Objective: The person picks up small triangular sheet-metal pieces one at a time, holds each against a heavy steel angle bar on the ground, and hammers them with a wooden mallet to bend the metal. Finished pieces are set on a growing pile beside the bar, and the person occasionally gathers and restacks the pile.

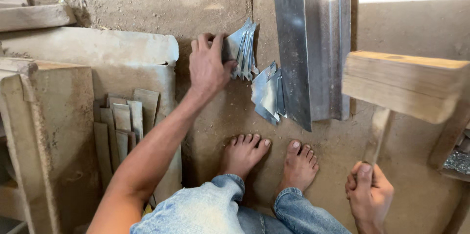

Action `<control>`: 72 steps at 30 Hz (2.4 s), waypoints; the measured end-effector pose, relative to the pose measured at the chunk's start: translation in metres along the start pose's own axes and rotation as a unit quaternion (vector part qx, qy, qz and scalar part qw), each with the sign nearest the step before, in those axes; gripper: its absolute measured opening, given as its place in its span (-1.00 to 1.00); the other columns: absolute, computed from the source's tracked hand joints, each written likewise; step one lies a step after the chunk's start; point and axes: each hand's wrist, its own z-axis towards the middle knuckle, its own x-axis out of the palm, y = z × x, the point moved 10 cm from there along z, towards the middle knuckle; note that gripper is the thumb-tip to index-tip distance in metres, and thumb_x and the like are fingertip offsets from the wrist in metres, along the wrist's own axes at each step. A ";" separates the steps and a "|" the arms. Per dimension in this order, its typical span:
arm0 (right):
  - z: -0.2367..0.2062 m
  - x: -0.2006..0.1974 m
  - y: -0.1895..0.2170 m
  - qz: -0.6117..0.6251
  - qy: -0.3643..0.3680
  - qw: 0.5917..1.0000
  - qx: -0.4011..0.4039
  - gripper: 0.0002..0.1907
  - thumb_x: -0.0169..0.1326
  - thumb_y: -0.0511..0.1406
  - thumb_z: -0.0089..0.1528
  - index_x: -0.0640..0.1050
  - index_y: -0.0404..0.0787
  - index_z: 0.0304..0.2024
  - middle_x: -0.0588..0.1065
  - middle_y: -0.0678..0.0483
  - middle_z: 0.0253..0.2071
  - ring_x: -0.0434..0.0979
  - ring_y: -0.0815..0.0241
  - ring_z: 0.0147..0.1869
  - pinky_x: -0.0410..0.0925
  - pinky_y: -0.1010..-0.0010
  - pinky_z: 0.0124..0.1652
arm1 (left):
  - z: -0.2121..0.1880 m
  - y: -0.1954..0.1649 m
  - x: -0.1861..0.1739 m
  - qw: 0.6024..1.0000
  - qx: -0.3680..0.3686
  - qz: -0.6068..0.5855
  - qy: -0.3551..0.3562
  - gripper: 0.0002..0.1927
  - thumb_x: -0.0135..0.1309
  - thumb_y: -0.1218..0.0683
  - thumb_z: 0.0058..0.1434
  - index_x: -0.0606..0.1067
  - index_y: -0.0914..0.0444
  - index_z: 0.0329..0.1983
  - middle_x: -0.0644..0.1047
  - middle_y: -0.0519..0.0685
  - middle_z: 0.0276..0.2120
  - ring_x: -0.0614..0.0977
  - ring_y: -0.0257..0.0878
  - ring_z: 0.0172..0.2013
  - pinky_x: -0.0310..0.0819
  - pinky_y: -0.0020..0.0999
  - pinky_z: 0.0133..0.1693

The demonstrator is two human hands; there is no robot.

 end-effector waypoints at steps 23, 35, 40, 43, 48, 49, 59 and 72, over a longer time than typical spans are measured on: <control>0.012 0.012 0.016 0.008 0.040 0.999 -0.023 -0.63 -0.05 -0.12 0.44 0.43 -0.28 -0.31 0.29 0.17 -0.57 0.22 0.43 -0.55 0.13 0.56 -0.58 | -0.038 -0.102 0.103 0.728 -0.218 -0.626 0.177 -0.72 0.10 0.31 0.26 0.53 0.43 0.05 0.64 0.04 -0.28 0.70 -0.28 -0.32 0.77 -0.35 -0.28; -0.011 -0.009 0.095 -0.004 0.007 0.934 -0.357 -0.63 0.01 -0.09 0.38 0.41 -0.30 -0.22 0.33 0.12 -0.50 0.29 0.43 -0.54 0.27 0.60 -0.53 | -0.031 -0.118 0.104 0.740 -0.190 -0.627 0.152 -0.75 0.04 0.33 0.27 0.60 0.41 -0.02 0.70 -0.01 -0.26 0.71 -0.34 -0.36 0.65 -0.45 -0.40; -0.001 -0.003 0.066 -0.309 -0.043 0.925 -0.216 -0.69 0.01 -0.19 0.39 0.47 -0.33 -0.27 0.28 0.02 -0.66 0.26 0.26 -0.59 0.21 0.39 -0.53 | -0.033 -0.110 0.105 0.758 -0.188 -0.610 0.134 -0.77 0.09 0.34 0.29 0.61 0.44 -0.01 0.66 0.04 -0.37 0.62 -0.34 -0.44 0.59 -0.43 -0.43; -0.020 -0.015 0.091 0.032 -0.051 0.936 -0.348 -0.63 -0.04 -0.06 0.44 0.41 -0.25 -0.15 0.30 0.15 -0.54 0.26 0.44 -0.60 0.19 0.60 -0.57 | -0.033 -0.110 0.111 0.751 -0.197 -0.613 0.146 -0.76 0.08 0.32 0.27 0.61 0.43 -0.02 0.68 -0.01 -0.34 0.66 -0.36 -0.41 0.63 -0.45 -0.42; -0.009 0.014 0.078 -0.216 0.010 0.943 -0.253 -0.57 -0.09 -0.07 0.44 0.45 -0.34 -0.19 0.34 0.11 -0.58 0.30 0.36 -0.56 0.24 0.52 -0.52 | -0.032 -0.108 0.108 0.738 -0.198 -0.631 0.133 -0.76 0.10 0.32 0.25 0.57 0.38 -0.01 0.68 0.00 -0.35 0.69 -0.35 -0.41 0.69 -0.44 -0.41; -0.004 0.014 0.068 -0.293 0.005 0.935 -0.201 -0.56 -0.08 -0.07 0.42 0.48 -0.36 -0.24 0.33 0.10 -0.61 0.30 0.33 -0.57 0.24 0.50 -0.51 | -0.033 -0.108 0.108 0.739 -0.196 -0.629 0.139 -0.76 0.09 0.33 0.25 0.59 0.39 -0.02 0.68 0.00 -0.34 0.69 -0.35 -0.40 0.67 -0.45 -0.41; -0.005 0.013 0.072 -0.263 -0.016 0.944 -0.198 -0.61 -0.05 -0.10 0.42 0.47 -0.32 -0.27 0.30 0.13 -0.62 0.29 0.32 -0.56 0.24 0.48 -0.51 | -0.035 -0.110 0.109 0.731 -0.194 -0.641 0.132 -0.78 0.06 0.35 0.24 0.59 0.41 -0.06 0.66 0.02 -0.39 0.66 -0.34 -0.44 0.63 -0.44 -0.42; -0.002 0.005 0.067 0.032 0.000 0.981 -0.192 -0.63 0.01 -0.13 0.44 0.42 -0.35 -0.23 0.33 0.16 -0.51 0.30 0.37 -0.45 0.24 0.49 -0.44 | -0.035 -0.110 0.103 0.754 -0.201 -0.609 0.142 -0.75 0.07 0.35 0.23 0.63 0.40 -0.05 0.69 0.02 -0.30 0.67 -0.36 -0.41 0.63 -0.44 -0.44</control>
